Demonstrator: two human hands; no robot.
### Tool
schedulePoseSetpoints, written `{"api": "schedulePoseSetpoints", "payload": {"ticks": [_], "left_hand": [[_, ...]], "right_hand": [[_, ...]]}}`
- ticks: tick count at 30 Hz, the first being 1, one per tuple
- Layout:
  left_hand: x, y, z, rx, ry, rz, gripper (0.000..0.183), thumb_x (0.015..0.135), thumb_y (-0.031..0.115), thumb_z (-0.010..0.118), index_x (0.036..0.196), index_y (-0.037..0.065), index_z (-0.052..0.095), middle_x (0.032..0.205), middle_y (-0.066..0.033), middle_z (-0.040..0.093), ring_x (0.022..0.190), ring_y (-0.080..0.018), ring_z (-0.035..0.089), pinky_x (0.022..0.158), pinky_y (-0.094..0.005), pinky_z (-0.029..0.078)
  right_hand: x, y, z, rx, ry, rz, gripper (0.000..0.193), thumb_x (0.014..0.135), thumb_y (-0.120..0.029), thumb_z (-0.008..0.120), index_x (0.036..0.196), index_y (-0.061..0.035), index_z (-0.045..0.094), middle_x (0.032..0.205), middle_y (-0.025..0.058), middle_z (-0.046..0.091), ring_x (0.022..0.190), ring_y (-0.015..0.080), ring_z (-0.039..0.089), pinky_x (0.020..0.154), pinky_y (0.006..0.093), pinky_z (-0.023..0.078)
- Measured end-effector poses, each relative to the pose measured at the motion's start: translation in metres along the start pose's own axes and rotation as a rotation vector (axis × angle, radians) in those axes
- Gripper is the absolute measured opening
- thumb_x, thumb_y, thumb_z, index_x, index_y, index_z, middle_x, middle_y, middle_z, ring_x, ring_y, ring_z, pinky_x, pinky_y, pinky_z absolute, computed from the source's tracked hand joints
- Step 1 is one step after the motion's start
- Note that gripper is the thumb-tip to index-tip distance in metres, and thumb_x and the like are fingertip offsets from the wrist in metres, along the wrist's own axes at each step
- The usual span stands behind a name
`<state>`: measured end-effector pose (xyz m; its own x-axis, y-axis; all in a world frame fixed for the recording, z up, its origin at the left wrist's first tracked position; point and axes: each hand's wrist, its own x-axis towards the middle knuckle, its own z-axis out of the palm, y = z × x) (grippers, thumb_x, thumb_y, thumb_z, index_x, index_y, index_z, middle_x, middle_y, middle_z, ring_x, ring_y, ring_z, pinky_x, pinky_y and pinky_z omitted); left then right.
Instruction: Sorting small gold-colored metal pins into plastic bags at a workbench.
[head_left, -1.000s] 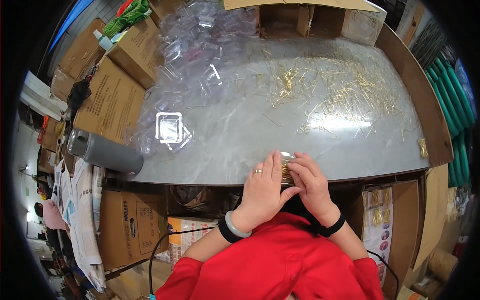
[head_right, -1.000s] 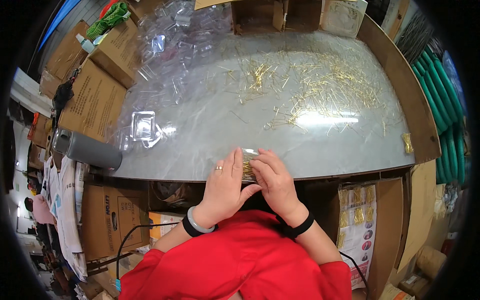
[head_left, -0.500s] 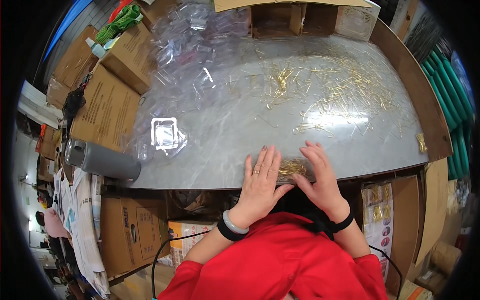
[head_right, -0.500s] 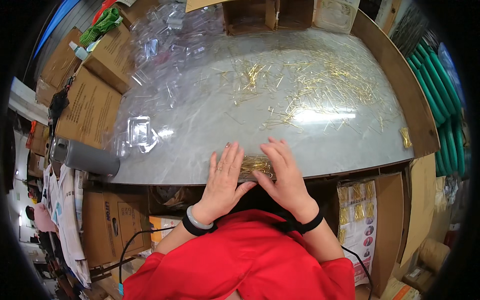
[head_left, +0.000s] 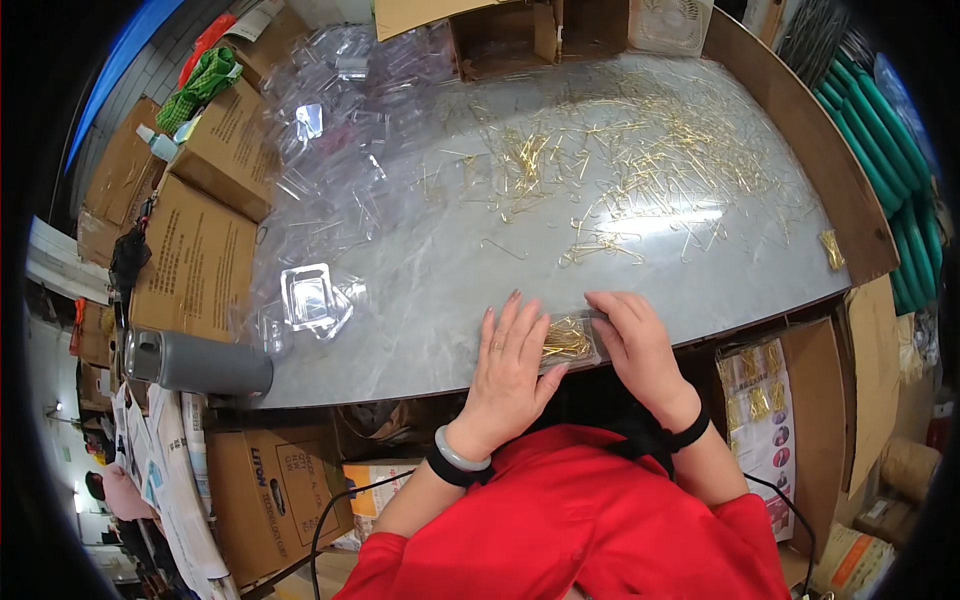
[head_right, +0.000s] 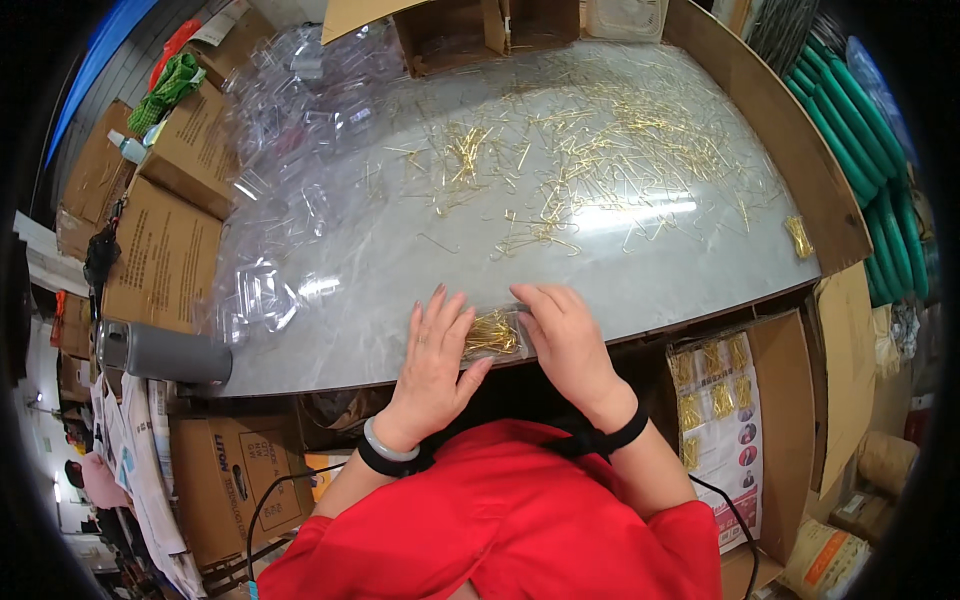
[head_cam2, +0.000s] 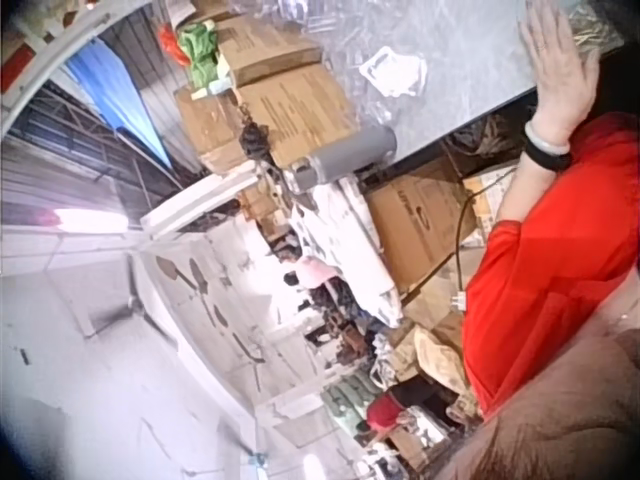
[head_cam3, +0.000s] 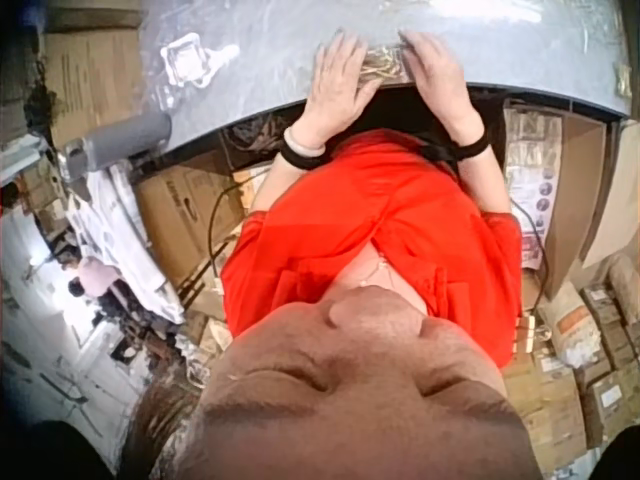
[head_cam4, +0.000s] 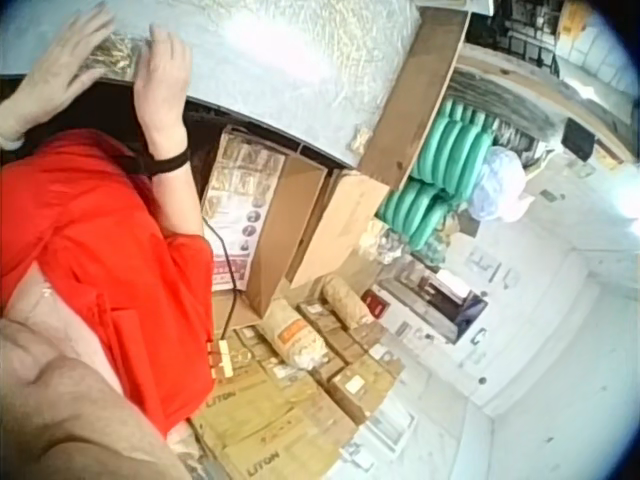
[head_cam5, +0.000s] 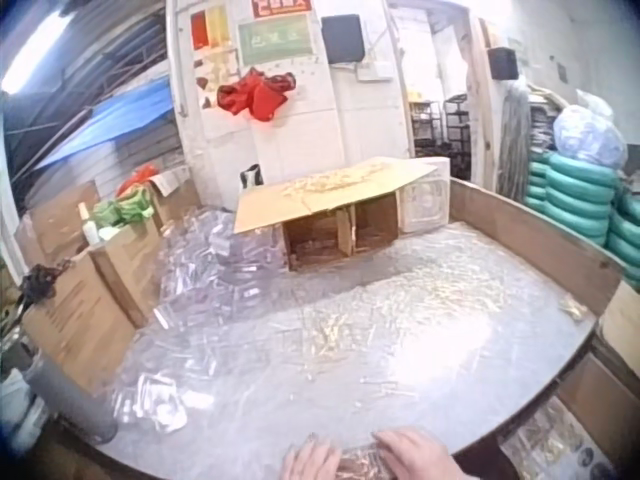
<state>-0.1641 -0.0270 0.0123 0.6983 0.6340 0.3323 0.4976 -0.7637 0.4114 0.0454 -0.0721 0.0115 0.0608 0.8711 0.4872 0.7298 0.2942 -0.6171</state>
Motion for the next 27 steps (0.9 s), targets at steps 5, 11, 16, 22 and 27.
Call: {"api": "schedulePoseSetpoints", "payload": {"ticks": [5, 11, 16, 22, 27], "left_hand": [[0.004, -0.009, 0.004, -0.081, -0.028, 0.046, 0.057, 0.093, 0.021, 0.067, 0.140, -0.002, 0.043, 0.147, -0.0234, 0.042, 0.143, -0.0454, 0.035, 0.118, -0.0557, 0.030], [0.005, -0.007, 0.006, -0.069, 0.012, 0.043, 0.060, 0.090, 0.020, 0.070, 0.138, -0.006, 0.045, 0.145, -0.0228, 0.042, 0.141, -0.0424, 0.039, 0.118, -0.0532, 0.033], [0.006, -0.006, 0.006, -0.117, 0.019, 0.022, 0.061, 0.089, 0.020, 0.071, 0.138, -0.005, 0.044, 0.145, -0.0227, 0.043, 0.140, -0.0436, 0.039, 0.118, -0.0526, 0.034], [0.004, -0.006, 0.009, -0.081, 0.008, -0.004, 0.059, 0.092, 0.020, 0.068, 0.141, -0.002, 0.043, 0.148, -0.0233, 0.040, 0.141, -0.0453, 0.037, 0.116, -0.0499, 0.036], [0.004, -0.005, 0.012, 0.004, 0.004, 0.012, 0.055, 0.093, 0.019, 0.067, 0.139, -0.003, 0.046, 0.148, -0.0234, 0.039, 0.142, -0.0456, 0.037, 0.115, -0.0496, 0.037]], "right_hand": [[0.009, 0.005, 0.002, 0.004, 0.000, -0.005, 0.024, 0.084, 0.003, 0.068, 0.107, -0.0025, 0.065, 0.098, 0.0126, 0.066, 0.095, 0.0342, 0.062, 0.083, 0.0435, 0.050], [0.019, -0.005, -0.013, -0.075, -0.049, -0.092, 0.023, 0.083, 0.003, 0.069, 0.105, -0.0026, 0.064, 0.093, 0.0131, 0.065, 0.090, 0.0333, 0.061, 0.079, 0.0418, 0.050], [0.021, -0.011, -0.011, 0.044, -0.109, 0.030, 0.022, 0.083, 0.002, 0.069, 0.104, -0.0040, 0.065, 0.090, 0.0110, 0.066, 0.087, 0.0319, 0.062, 0.077, 0.0423, 0.050], [0.006, -0.003, 0.010, 0.049, 0.072, 0.011, 0.029, 0.083, 0.001, 0.068, 0.111, -0.0061, 0.066, 0.104, 0.0128, 0.066, 0.090, 0.0322, 0.063, 0.079, 0.0407, 0.050], [0.001, -0.017, 0.022, -0.225, 0.062, -0.021, 0.037, 0.084, 0.002, 0.064, 0.120, -0.0051, 0.063, 0.116, 0.0134, 0.063, 0.101, 0.0310, 0.062, 0.087, 0.0413, 0.048]]}}
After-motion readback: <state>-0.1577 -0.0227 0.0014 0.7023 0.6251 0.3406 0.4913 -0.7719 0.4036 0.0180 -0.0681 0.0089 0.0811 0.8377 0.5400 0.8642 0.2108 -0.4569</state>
